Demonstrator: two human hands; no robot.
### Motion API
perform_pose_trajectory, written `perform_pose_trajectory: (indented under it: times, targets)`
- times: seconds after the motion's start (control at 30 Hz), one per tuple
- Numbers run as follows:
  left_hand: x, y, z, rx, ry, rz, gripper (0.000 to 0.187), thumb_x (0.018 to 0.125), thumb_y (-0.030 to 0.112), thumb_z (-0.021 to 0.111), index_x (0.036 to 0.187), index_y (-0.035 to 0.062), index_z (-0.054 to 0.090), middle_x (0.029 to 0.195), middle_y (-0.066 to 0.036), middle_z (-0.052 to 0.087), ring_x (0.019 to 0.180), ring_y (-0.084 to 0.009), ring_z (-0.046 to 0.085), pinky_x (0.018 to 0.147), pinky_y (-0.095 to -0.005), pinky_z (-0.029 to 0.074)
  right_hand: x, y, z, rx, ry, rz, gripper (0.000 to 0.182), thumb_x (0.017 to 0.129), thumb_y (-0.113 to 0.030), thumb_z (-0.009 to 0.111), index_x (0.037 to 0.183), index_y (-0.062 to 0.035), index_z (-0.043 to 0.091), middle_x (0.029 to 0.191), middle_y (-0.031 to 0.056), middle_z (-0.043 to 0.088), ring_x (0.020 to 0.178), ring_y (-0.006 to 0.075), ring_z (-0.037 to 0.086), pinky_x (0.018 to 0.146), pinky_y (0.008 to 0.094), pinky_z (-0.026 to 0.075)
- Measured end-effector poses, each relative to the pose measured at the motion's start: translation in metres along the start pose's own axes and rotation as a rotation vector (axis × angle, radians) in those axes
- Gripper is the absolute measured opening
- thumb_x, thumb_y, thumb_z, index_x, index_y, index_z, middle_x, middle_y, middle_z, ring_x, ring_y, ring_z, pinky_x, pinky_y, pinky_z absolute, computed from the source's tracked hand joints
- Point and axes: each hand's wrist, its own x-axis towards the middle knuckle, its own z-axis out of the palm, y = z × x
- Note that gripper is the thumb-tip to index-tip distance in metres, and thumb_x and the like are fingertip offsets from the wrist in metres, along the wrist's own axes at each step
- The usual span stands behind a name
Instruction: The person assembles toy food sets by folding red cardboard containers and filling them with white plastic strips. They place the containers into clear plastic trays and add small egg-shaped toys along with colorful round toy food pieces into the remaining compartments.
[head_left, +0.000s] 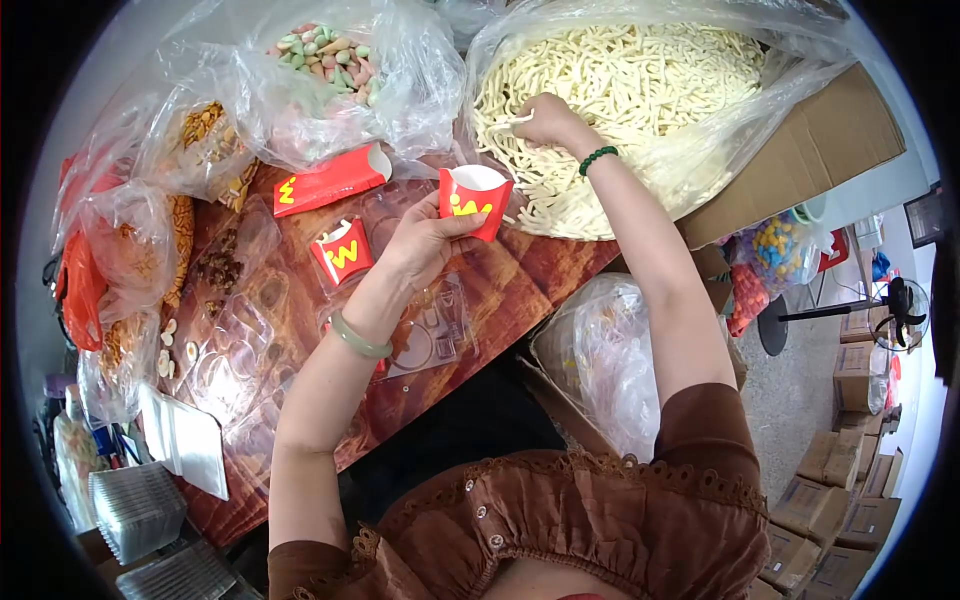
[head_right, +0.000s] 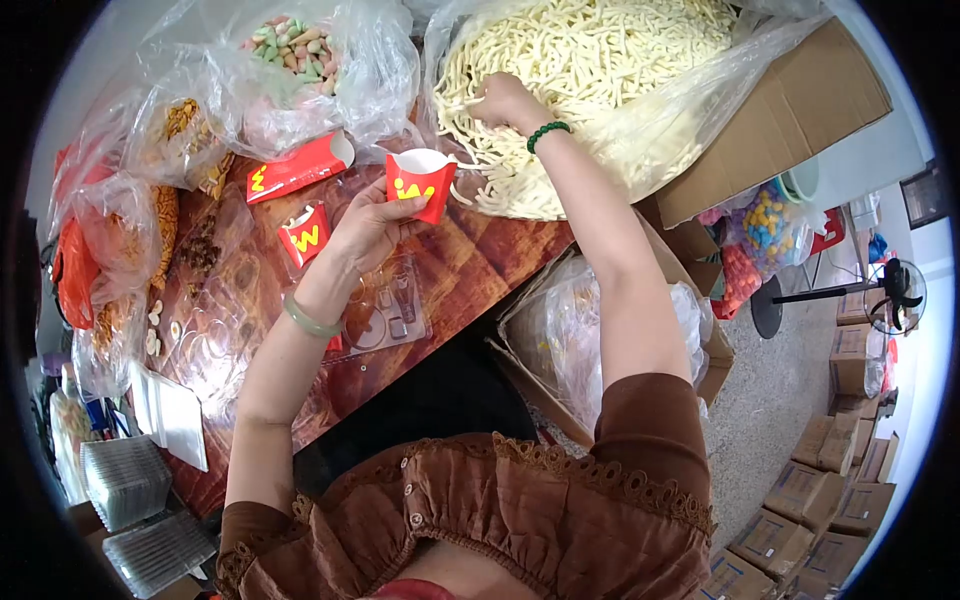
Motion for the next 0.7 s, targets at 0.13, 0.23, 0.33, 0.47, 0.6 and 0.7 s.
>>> perform_pose_trajectory:
  times: [0.13,0.23,0.33,0.47,0.6,0.7]
  targets:
    - [-0.003,-0.003,0.000,-0.020,-0.010,0.004,0.041,0.083,-0.001,0.063,0.122,0.0010,0.049,0.112,-0.008,0.059,0.099,-0.0173,0.060,0.084,-0.0317,0.053,0.016,0.002,0.012,0.445,-0.036,0.050,0.038,0.071,-0.015,0.071,0.102,0.0055,0.062,0.069,0.0107,0.064,0.050,0.0109,0.057,0.047,0.0262,0.047]
    - [-0.005,-0.003,-0.002,-0.022,0.002,-0.024,0.041,0.083,-0.001,0.063,0.122,0.0012,0.048,0.112,-0.008,0.059,0.098,-0.0171,0.060,0.084,-0.0313,0.053,0.014,0.002,0.006,0.298,-0.025,0.057,0.041,0.072,-0.016,0.072,0.103,0.0076,0.059,0.071,0.0117,0.063,0.054,0.0116,0.059,0.048,0.0256,0.047]
    - [-0.006,-0.004,-0.003,-0.029,0.007,-0.025,0.041,0.083,-0.001,0.063,0.121,0.0014,0.049,0.112,-0.007,0.059,0.097,-0.0171,0.060,0.083,-0.0312,0.053,0.005,-0.007,0.004,-0.303,0.035,-0.014,0.055,0.071,-0.028,0.074,0.108,0.0089,0.055,0.083,0.0176,0.065,0.070,0.0209,0.065,0.061,0.0315,0.052]
    - [-0.006,-0.007,-0.006,-0.029,0.007,-0.035,0.040,0.082,-0.001,0.065,0.119,0.0025,0.051,0.110,-0.006,0.060,0.096,-0.0170,0.061,0.083,-0.0317,0.053,-0.015,-0.020,0.021,-0.392,0.162,0.055,0.083,0.067,-0.051,0.072,0.118,0.0087,0.048,0.107,0.0256,0.060,0.103,0.0341,0.060,0.088,0.0395,0.047]
    - [-0.005,-0.010,-0.003,0.006,0.008,-0.037,0.041,0.083,-0.001,0.063,0.121,0.0026,0.049,0.111,-0.006,0.059,0.097,-0.0166,0.061,0.082,-0.0312,0.053,-0.023,-0.019,0.048,-0.466,0.224,-0.039,0.070,0.063,-0.043,0.079,0.105,0.0071,0.054,0.099,0.0237,0.063,0.094,0.0338,0.063,0.082,0.0389,0.051]
    - [-0.007,-0.010,-0.006,-0.002,0.020,-0.040,0.041,0.081,0.000,0.067,0.118,0.0026,0.051,0.109,-0.006,0.060,0.096,-0.0175,0.061,0.083,-0.0320,0.053,-0.016,-0.021,0.050,-0.417,0.117,-0.014,0.063,0.063,-0.030,0.079,0.106,0.0080,0.053,0.100,0.0232,0.063,0.095,0.0343,0.062,0.082,0.0401,0.051]
